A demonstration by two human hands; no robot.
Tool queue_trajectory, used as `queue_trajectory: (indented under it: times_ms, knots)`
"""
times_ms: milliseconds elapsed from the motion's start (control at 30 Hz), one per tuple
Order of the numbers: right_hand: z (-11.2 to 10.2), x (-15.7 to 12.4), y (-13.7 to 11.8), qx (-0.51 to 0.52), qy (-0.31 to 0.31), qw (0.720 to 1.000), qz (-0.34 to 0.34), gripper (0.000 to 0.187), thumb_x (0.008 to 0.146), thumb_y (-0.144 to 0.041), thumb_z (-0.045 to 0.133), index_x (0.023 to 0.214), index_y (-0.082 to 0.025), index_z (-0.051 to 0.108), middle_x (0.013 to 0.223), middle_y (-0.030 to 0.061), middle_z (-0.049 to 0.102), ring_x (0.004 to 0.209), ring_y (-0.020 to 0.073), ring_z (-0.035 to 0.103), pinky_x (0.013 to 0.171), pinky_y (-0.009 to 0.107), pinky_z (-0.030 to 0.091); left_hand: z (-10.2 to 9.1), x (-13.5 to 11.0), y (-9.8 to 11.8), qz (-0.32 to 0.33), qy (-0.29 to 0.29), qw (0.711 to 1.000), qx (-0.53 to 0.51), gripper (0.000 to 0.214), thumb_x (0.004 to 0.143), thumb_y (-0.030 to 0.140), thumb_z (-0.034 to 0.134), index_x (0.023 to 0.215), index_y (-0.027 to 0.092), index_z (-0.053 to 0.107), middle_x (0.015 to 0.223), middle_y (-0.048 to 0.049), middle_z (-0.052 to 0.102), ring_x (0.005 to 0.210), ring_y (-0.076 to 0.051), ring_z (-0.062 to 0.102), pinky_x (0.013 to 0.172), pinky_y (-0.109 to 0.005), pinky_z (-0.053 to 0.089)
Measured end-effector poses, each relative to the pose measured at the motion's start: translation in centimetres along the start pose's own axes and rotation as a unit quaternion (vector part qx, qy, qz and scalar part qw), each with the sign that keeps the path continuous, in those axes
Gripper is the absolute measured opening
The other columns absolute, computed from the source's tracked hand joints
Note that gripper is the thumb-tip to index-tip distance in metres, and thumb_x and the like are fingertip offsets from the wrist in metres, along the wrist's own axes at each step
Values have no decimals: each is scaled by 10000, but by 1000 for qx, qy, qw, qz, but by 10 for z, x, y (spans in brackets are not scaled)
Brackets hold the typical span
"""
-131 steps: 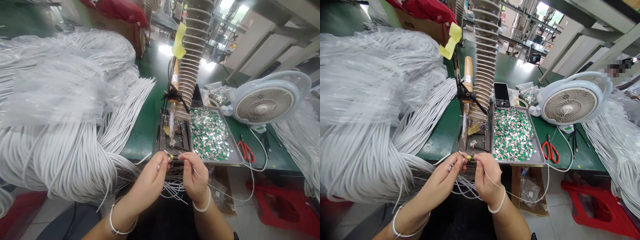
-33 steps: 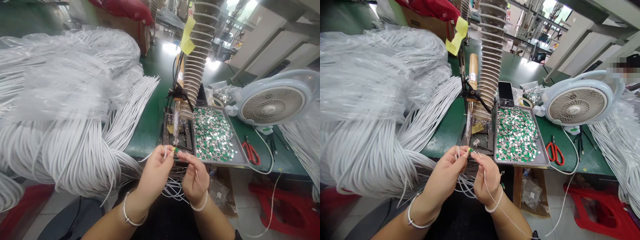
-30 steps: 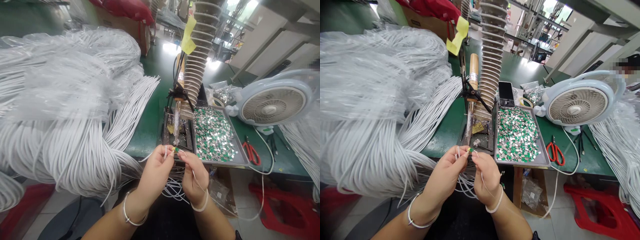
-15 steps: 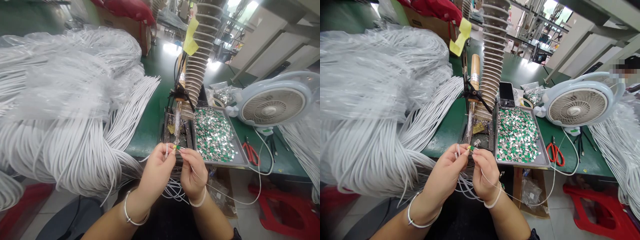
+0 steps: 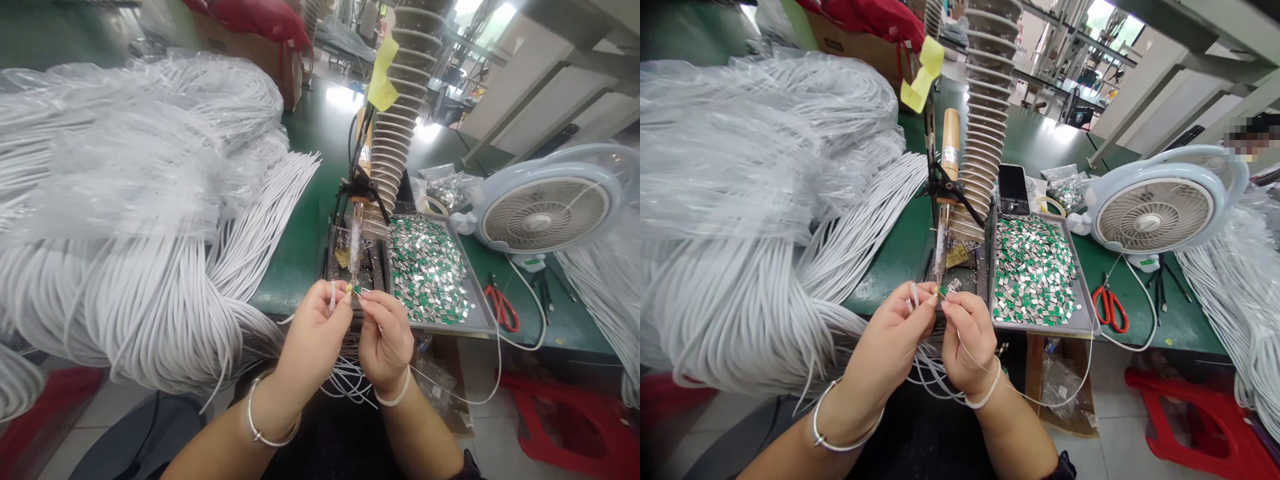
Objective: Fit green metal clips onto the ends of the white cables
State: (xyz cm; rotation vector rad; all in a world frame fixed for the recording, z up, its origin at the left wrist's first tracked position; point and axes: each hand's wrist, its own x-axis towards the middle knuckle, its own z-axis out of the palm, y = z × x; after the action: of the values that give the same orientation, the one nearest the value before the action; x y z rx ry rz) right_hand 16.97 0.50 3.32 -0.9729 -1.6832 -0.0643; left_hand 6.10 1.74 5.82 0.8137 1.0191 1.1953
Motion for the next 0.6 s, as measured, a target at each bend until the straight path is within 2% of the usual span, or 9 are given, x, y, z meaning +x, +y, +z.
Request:
queue_trajectory:
  times_ms: [200,600]
  knots:
    - [1,3,-2,-9,1,1000,-6,306,829,-11,493,1075,-173,575,968,87,604,932,178,608,764,350,566,1,0,1,8,-3,1000,9,117,797,195,546,696,182,489,891,6,580,728,-84,515,640,-211,376]
    - [0,5,-2,-20,3,1000,-6,311,836,-38,498,1085,-205,581,947,77,609,911,188,618,744,370,573,2,-1,6,7,6,1000,23,114,775,224,564,694,195,489,826,-3,599,700,-108,546,602,-216,400]
